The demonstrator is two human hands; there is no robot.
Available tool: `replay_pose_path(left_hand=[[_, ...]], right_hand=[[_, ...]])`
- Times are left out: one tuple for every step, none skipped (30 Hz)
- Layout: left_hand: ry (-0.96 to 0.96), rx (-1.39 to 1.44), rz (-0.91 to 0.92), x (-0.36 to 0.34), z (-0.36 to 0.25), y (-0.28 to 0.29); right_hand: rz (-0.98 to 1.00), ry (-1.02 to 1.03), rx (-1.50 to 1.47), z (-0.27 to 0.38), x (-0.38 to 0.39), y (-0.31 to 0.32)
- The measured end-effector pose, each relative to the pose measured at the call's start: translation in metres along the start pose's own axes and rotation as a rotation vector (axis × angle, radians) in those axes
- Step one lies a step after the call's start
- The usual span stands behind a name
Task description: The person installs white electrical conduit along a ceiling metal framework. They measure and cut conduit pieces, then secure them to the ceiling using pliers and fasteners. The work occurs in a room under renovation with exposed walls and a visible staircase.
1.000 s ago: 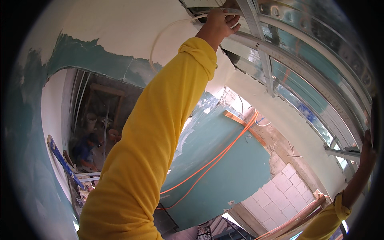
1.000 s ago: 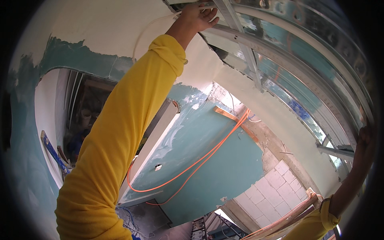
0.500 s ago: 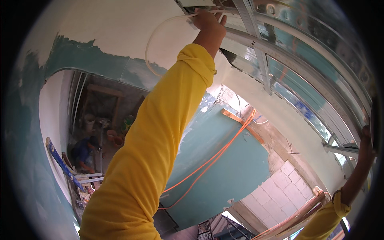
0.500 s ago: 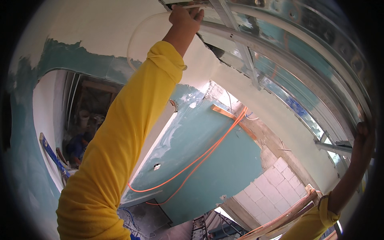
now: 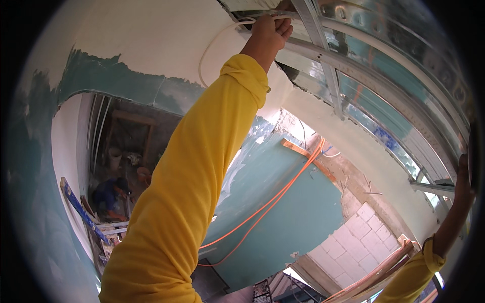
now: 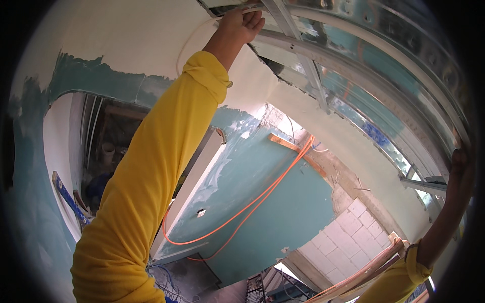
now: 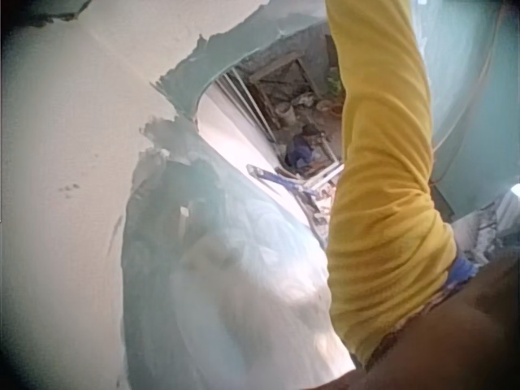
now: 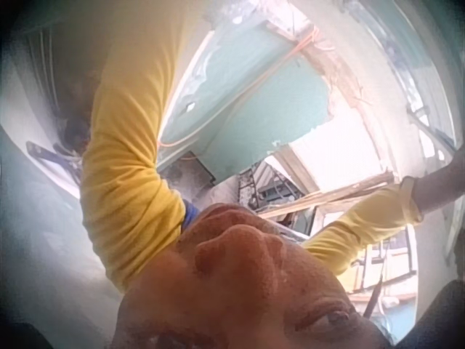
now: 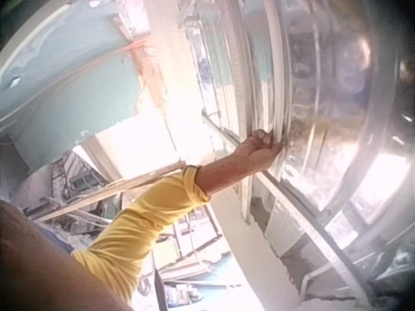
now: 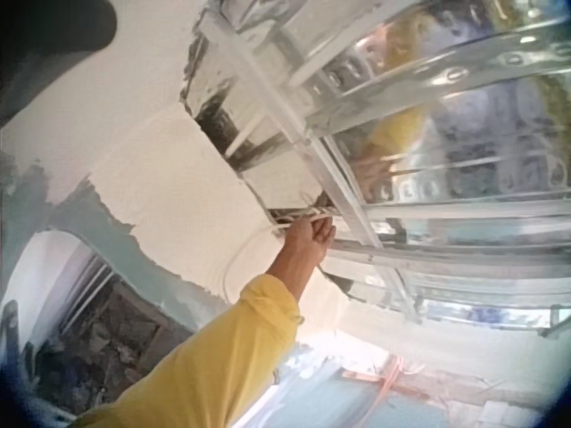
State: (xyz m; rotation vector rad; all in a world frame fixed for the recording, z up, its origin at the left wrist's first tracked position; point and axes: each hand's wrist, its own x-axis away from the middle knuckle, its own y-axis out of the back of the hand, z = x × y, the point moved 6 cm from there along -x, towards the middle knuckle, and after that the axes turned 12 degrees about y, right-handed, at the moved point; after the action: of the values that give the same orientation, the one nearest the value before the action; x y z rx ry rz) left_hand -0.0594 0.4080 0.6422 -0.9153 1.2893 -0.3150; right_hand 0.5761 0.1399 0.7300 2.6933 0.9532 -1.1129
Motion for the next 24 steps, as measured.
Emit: replay_pose_path(left_hand=[[0.004,-0.051,0.040,-0.008,-0.005,-0.005],[0.011,-0.101,0.074,-0.017,-0.007,-0.007],[0.016,-0.116,0.076,-0.023,-0.009,-0.010],[0.019,-0.130,0.080,-0.027,-0.014,-0.015],[0.025,-0.149,0.074,-0.029,-0.016,-0.015],[0.078,-0.145,0.024,-0.021,-0.001,-0.015],[0.129,-0.143,-0.025,-0.011,0.011,-0.015],[0.168,-0.150,-0.076,0.005,0.020,-0.016],[0.154,-0.125,-0.042,0.014,0.021,-0.017],[0.142,-0.099,-0.008,0.024,0.023,-0.017],[0.117,-0.073,0.029,0.029,0.017,-0.020],[0.030,0.011,0.008,0.029,0.006,-0.018],[-0.054,0.095,-0.015,0.028,-0.007,-0.015],[-0.134,0.178,-0.041,0.027,-0.016,-0.011],[-0.206,0.119,-0.116,0.027,-0.022,-0.006],[-0.179,0.046,-0.088,0.024,-0.015,-0.008],[-0.159,-0.034,-0.059,0.021,-0.011,-0.011],[-0.137,-0.108,-0.032,0.021,-0.007,-0.014],[-0.139,-0.085,-0.068,0.018,0.004,-0.020],[-0.167,0.015,-0.099,0.021,0.009,-0.020],[-0.194,0.115,-0.131,0.023,0.013,-0.020],[-0.221,0.215,-0.163,0.027,0.017,-0.019],[-0.288,0.264,-0.076,0.013,-0.006,-0.015],[-0.308,0.231,-0.108,0.001,-0.015,-0.005]], right_hand=[[-0.035,-0.118,-0.204,-0.009,-0.001,0.000],[-0.088,-0.239,-0.404,-0.020,-0.003,-0.004],[-0.121,-0.310,-0.537,-0.031,-0.002,-0.005],[-0.105,-0.318,-0.537,-0.038,-0.002,-0.005],[-0.088,-0.331,-0.543,-0.043,0.000,-0.010],[-0.007,-0.297,-0.390,-0.033,0.004,-0.010],[-0.013,-0.336,-0.377,-0.029,0.007,-0.008],[-0.031,-0.375,-0.374,-0.028,0.013,-0.009],[-0.138,-0.480,-0.501,-0.027,0.012,-0.007],[-0.190,-0.537,-0.568,-0.027,0.013,-0.006],[-0.255,-0.582,-0.646,-0.026,0.011,-0.007],[-0.261,-0.581,-0.662,-0.026,0.012,-0.010],[-0.260,-0.594,-0.735,-0.027,0.011,-0.010],[-0.256,-0.613,-0.803,-0.030,0.012,-0.011],[-0.244,-0.643,-0.927,-0.032,0.011,-0.012],[-0.244,-0.655,-0.982,-0.034,0.012,-0.011],[-0.248,-0.666,-1.045,-0.032,0.012,-0.015],[-0.258,-0.659,-1.035,-0.014,0.006,-0.020],[-0.250,-0.650,-1.031,-0.013,0.005,-0.020],[-0.238,-0.647,-1.018,-0.014,0.005,-0.017],[-0.208,-0.641,-1.010,-0.024,0.008,-0.013],[-0.211,-0.649,-0.979,-0.029,0.012,-0.008],[-0.225,-0.634,-0.980,-0.028,0.008,-0.012],[-0.259,-0.661,-0.929,-0.002,0.007,-0.021]])
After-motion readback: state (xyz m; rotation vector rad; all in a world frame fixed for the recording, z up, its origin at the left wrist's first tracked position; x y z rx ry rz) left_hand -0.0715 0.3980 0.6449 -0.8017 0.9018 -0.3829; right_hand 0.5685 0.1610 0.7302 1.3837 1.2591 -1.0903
